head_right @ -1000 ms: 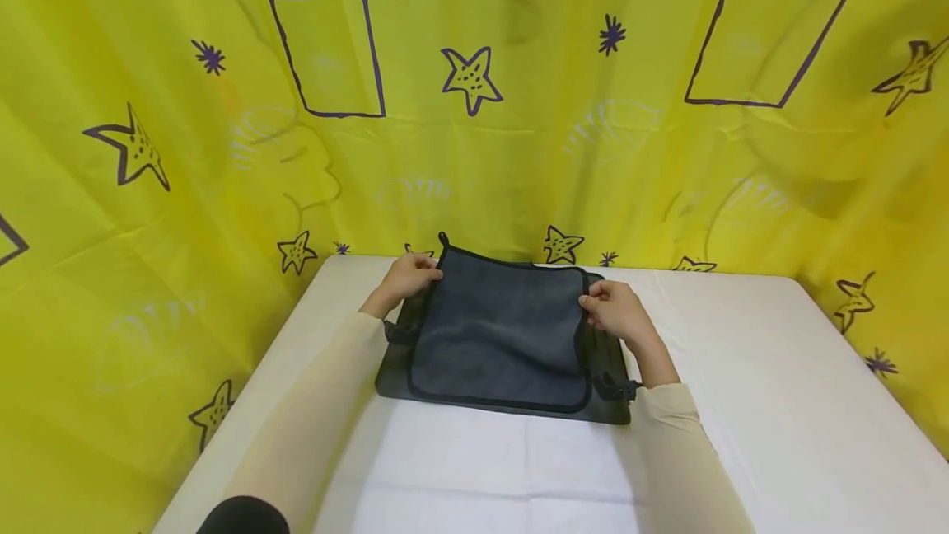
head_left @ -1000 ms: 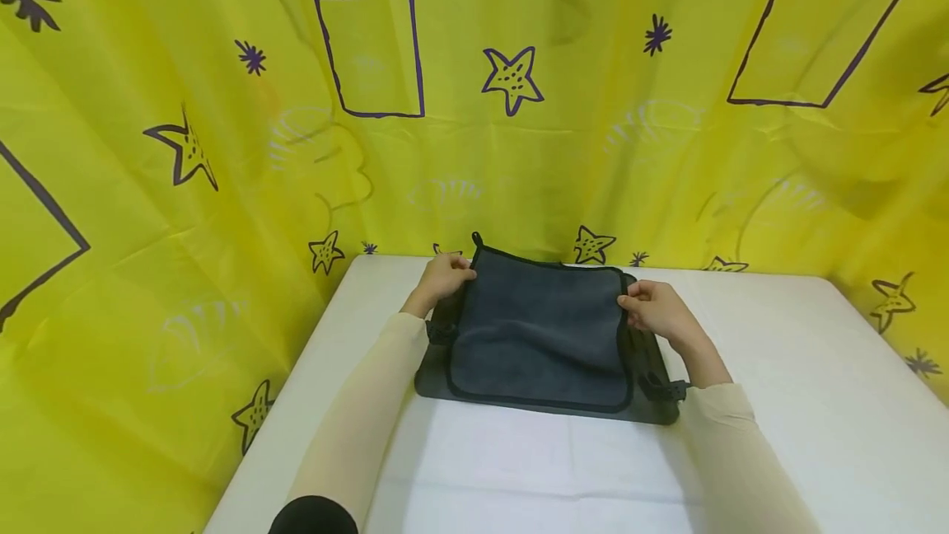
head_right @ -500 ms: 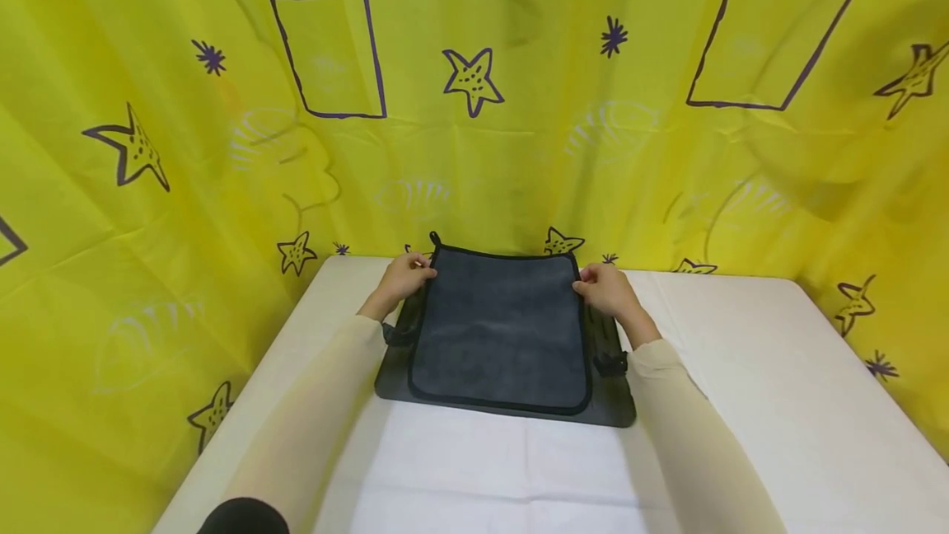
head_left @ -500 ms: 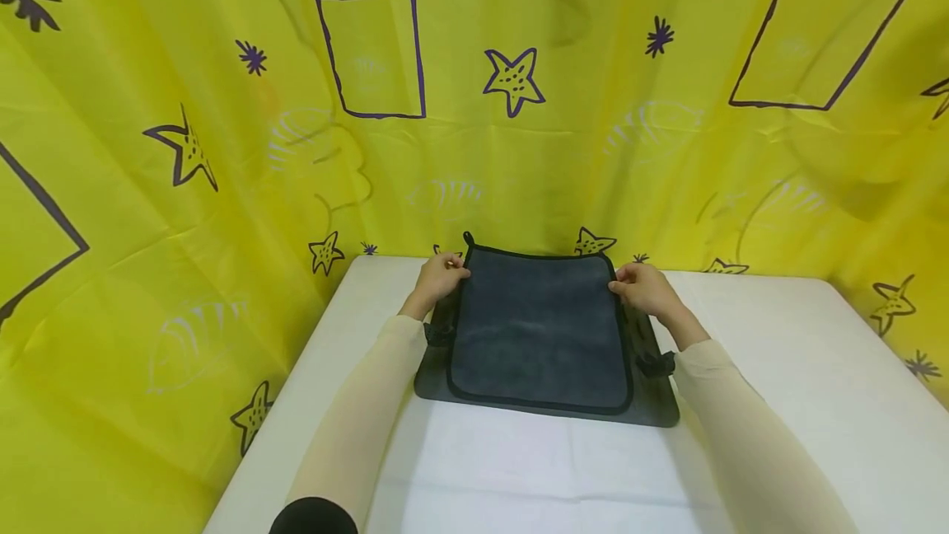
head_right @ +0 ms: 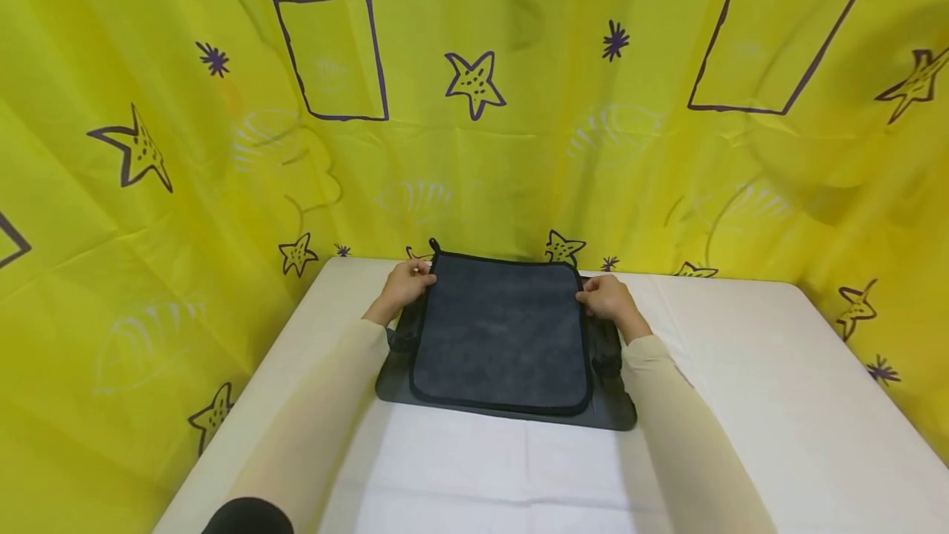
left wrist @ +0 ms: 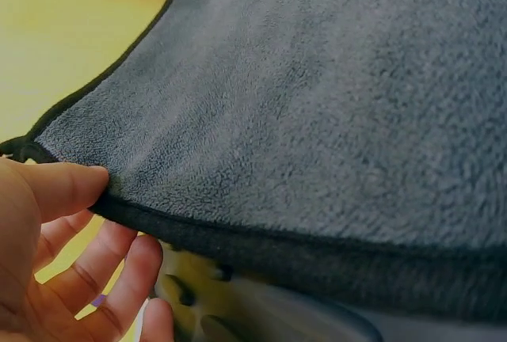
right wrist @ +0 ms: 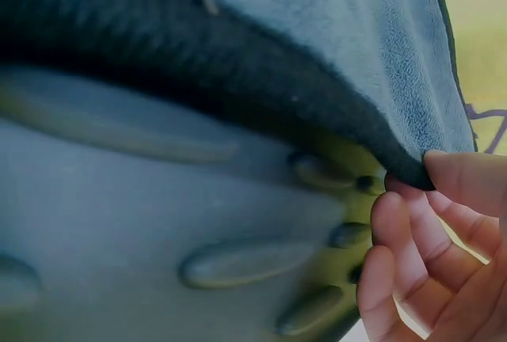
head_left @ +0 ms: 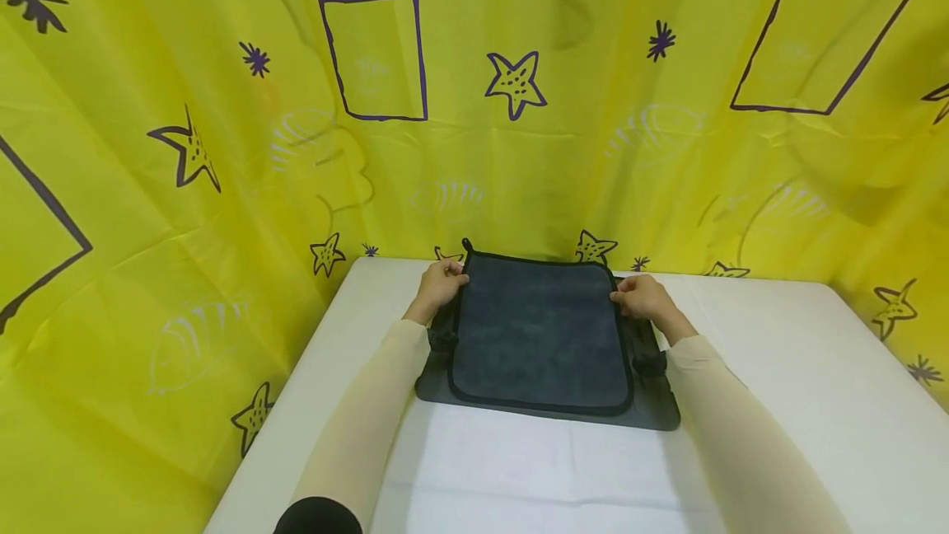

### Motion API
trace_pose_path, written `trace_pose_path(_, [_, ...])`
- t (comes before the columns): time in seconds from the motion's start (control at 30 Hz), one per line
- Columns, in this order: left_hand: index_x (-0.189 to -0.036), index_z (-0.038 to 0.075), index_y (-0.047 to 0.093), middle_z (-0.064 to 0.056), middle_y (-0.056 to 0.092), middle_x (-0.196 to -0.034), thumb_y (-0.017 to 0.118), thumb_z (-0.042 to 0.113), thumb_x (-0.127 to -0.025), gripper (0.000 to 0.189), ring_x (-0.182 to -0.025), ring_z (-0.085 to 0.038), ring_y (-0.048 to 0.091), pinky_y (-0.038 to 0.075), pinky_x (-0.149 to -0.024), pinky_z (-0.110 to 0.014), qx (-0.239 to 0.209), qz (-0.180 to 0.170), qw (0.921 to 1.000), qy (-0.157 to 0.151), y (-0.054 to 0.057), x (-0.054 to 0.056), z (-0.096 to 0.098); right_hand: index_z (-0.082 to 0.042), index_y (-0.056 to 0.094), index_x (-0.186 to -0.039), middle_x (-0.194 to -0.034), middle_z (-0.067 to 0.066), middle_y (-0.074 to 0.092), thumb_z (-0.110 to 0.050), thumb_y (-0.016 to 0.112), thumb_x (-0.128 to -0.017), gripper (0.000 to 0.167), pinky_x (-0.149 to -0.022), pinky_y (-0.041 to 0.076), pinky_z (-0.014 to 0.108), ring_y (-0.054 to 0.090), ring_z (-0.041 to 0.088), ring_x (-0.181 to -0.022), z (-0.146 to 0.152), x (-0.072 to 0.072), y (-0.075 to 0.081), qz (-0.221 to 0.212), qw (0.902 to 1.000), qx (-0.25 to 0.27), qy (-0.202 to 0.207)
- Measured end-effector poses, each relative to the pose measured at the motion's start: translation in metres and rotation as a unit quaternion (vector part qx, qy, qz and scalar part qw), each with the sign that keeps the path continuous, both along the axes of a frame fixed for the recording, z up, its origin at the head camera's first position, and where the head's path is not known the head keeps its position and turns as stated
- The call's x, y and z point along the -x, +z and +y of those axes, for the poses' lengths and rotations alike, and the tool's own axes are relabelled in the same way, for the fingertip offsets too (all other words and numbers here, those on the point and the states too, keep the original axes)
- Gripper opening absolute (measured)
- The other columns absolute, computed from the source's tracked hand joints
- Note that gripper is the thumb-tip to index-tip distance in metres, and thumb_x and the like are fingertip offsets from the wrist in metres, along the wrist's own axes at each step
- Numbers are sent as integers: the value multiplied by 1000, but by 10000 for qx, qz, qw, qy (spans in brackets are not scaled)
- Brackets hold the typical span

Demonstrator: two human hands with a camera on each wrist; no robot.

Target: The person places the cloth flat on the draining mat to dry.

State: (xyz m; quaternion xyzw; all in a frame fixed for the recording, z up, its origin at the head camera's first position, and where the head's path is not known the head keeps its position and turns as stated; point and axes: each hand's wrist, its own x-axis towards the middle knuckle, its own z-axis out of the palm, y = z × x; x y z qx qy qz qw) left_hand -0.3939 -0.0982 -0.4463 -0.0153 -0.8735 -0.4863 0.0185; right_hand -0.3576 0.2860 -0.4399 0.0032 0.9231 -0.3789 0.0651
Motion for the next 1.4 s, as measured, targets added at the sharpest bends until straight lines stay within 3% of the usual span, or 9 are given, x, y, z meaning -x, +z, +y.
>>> trace_pose_path(0.17, [-106,5,68,-9,65,-93,70,16,-96,15,-88,-24,61,49,-80,-35,207,6,9998,25,-4,4,4,3,64,-97,-79,7,65,-14,62,-99,18,-61,49,26,62,14,-68,-2,-1,-3,4,9995,-317,-1])
trace_pose_path(0.43, [-101,6,68,-10,69,-94,71,15,-94,12,-86,-27,63,51,-81,-40,638,69,9979,121,-5,5,5,3,66,-95,-77,10,66,-15,62,-99,19,-61,47,29,63,18,-68,-8,-1,2,181,9971,-744,18])
trace_pose_path(0.77, [-112,7,66,-15,71,-116,68,20,-97,21,-105,-34,66,51,-93,-46,1286,-160,9915,57,-1,0,9,2,64,-97,-74,7,63,-18,62,-99,20,-59,50,27,60,16,-67,-9,4,1,-340,9965,-759,59])
trace_pose_path(1.23, [-113,6,64,-19,68,-121,78,17,-88,31,-107,-35,63,50,-95,-46,1342,-360,9903,-96,-7,2,4,-10,52,-78,-61,-4,45,-18,66,-97,25,-55,41,25,47,10,-57,-7,6,-7,-609,9959,-620,263])
trace_pose_path(1.4, [-116,5,65,-19,68,-123,77,16,-89,31,-110,-36,64,50,-97,-46,1382,-369,9897,-104,-7,2,5,-9,53,-77,-69,-1,46,-19,66,-97,26,-60,41,28,49,16,-66,-8,1,-7,-445,9952,-828,255])
